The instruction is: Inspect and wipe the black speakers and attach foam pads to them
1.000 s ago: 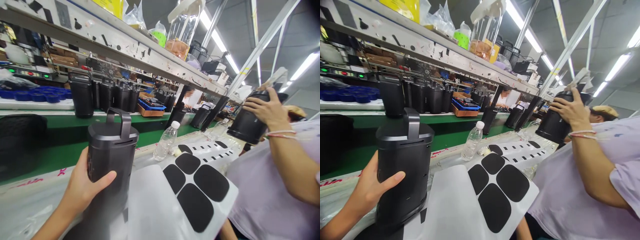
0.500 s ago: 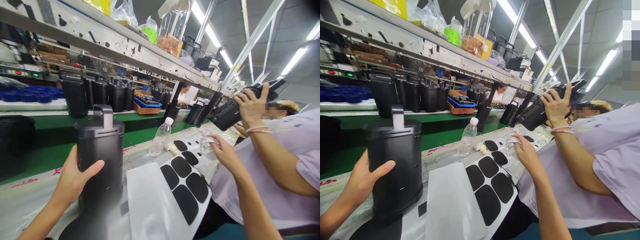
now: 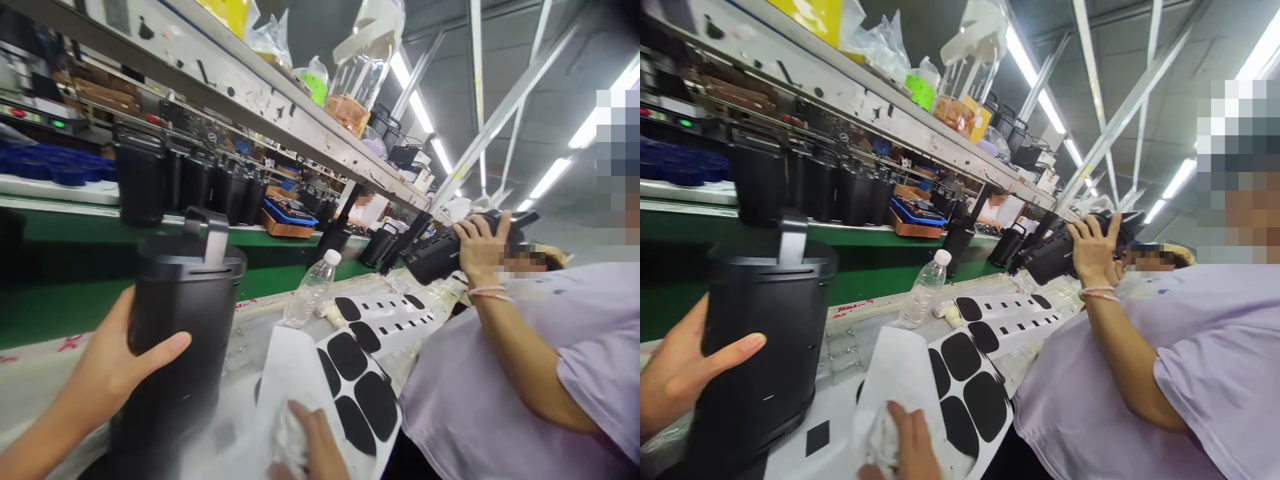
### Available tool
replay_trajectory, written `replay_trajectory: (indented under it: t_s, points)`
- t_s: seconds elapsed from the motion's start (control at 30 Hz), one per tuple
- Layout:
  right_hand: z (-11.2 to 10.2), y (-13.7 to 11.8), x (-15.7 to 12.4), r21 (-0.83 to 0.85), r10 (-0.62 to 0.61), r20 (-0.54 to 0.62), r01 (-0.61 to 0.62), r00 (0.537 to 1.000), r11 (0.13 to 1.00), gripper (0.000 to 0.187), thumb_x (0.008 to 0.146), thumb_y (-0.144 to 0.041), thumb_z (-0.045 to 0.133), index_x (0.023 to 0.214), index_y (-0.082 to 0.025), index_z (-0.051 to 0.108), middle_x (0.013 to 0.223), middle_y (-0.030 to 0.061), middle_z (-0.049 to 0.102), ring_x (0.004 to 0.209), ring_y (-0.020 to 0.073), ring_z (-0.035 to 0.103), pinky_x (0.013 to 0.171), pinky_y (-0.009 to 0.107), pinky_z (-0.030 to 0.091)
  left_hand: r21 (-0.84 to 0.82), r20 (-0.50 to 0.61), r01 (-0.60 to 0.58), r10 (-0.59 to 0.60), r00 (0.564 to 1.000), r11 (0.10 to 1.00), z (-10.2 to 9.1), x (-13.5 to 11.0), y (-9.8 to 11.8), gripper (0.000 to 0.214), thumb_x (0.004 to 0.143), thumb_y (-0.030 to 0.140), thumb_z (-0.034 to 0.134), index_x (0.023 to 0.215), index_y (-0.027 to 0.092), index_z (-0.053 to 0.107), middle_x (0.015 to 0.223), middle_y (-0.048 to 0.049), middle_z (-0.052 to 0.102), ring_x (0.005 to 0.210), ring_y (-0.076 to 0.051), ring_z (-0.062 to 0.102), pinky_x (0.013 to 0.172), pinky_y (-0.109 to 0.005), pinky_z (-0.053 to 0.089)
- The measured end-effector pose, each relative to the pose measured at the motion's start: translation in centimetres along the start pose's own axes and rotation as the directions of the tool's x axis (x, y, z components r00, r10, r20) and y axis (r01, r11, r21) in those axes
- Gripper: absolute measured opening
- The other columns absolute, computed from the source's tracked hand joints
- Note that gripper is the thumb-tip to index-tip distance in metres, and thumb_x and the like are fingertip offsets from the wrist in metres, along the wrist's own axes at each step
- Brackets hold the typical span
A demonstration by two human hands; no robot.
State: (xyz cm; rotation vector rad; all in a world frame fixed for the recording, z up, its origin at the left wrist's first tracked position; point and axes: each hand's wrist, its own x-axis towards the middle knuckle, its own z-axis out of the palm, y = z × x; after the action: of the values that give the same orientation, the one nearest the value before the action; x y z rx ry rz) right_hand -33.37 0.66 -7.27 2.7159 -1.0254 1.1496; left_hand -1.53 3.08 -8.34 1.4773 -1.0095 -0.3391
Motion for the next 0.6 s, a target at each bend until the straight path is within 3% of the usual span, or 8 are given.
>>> replay_trajectory:
  t_s: [0.03,0.13,0.27,0.33,0.37,0.43,0.5,0.6]
  points:
    - [2.5,1.2,-2.7,0.015,0.207,0.009,-0.207,0.978,0.978,0.049,0.077,-0.024,0.066,0.125,-0.019,0.060,0.110,0.0099,0.067,0.095,0.0206,0.070,0.077,0.024,0.060,-0.027,0.023,0.015,-0.014,1.000,1.000,-0.1,-0.1,0.5,0.081,0.060,0.069,0.073,0.128,0.030,0.051,0.118,-0.0056,0.062,0.112,-0.036,0.057,0.095,-0.051,0.051]
    - [5.6,6.3,-6.8,0.041,0.408,-0.012,-0.407,0.913,0.913,0.041,0.086,-0.041,0.046,0.116,-0.017,0.061,0.110,0.0105,0.067,0.102,0.0227,0.068,0.089,0.037,0.058,-0.117,0.045,0.034,-0.029,0.999,0.993,-0.2,-0.4,1.6,0.086,0.062,0.068,0.074,0.130,0.023,0.047,0.122,-0.0087,0.059,0.114,-0.033,0.054,0.099,-0.045,0.049]
    - [-0.1,10.2,-2.9,-0.006,0.670,-0.175,-0.682,0.721,0.732,0.060,0.079,-0.065,0.051,0.103,-0.011,0.061,0.086,0.0169,0.068,0.080,0.0346,0.067,0.072,0.051,0.056,-0.169,0.074,0.050,-0.038,0.997,0.984,-0.2,-0.3,1.9,0.083,0.064,0.066,0.073,0.127,0.019,0.046,0.123,-0.0102,0.058,0.110,-0.030,0.055,0.097,-0.043,0.047]
    - [-3.3,8.4,0.4,0.019,0.762,-0.307,-0.797,0.570,0.603,0.066,0.071,-0.073,0.053,0.101,-0.015,0.062,0.077,0.0129,0.065,0.070,0.0334,0.064,0.068,0.052,0.053,-0.195,0.082,0.058,-0.043,0.996,0.979,-0.2,-0.2,1.7,0.081,0.064,0.066,0.074,0.124,0.018,0.048,0.121,-0.0105,0.058,0.105,-0.029,0.056,0.096,-0.042,0.046]
    - [-4.1,6.7,1.9,0.044,0.729,-0.389,-0.779,0.564,0.626,0.065,0.070,-0.072,0.054,0.103,-0.016,0.061,0.090,0.0147,0.066,0.085,0.0356,0.064,0.079,0.053,0.053,-0.205,0.083,0.064,-0.048,0.995,0.977,-0.2,-0.1,1.7,0.080,0.064,0.066,0.074,0.122,0.017,0.048,0.119,-0.0104,0.059,0.103,-0.028,0.057,0.094,-0.042,0.047]
    - [-3.4,2.4,4.6,0.023,0.523,-0.496,-0.592,0.693,0.806,0.057,0.078,-0.064,0.056,0.110,-0.017,0.060,0.116,0.0163,0.060,0.117,0.0372,0.055,0.103,0.055,0.043,-0.215,0.073,0.067,-0.052,0.996,0.974,-0.2,0.1,1.5,0.078,0.065,0.067,0.074,0.119,0.017,0.050,0.112,-0.0091,0.060,0.099,-0.027,0.057,0.089,-0.038,0.048]
    - [0.0,-1.9,6.7,-0.051,0.211,-0.501,-0.273,0.839,0.961,0.033,0.087,-0.040,0.056,0.113,-0.019,0.055,0.124,0.0141,0.056,0.122,0.0314,0.054,0.102,0.050,0.046,-0.219,0.057,0.063,-0.052,0.997,0.974,-0.3,0.2,1.5,0.075,0.065,0.066,0.074,0.116,0.017,0.051,0.108,-0.0077,0.060,0.097,-0.025,0.058,0.083,-0.034,0.049]
    - [7.2,-6.2,8.8,0.028,-0.242,-0.289,0.261,0.926,0.965,0.048,0.085,-0.005,0.037,0.130,-0.018,0.045,0.142,0.0140,0.045,0.142,0.0263,0.038,0.106,0.044,0.048,-0.221,0.024,0.033,-0.028,0.999,0.975,-0.4,0.4,1.2,0.074,0.064,0.064,0.075,0.115,0.015,0.051,0.112,-0.0077,0.060,0.101,-0.024,0.056,0.085,-0.030,0.047]
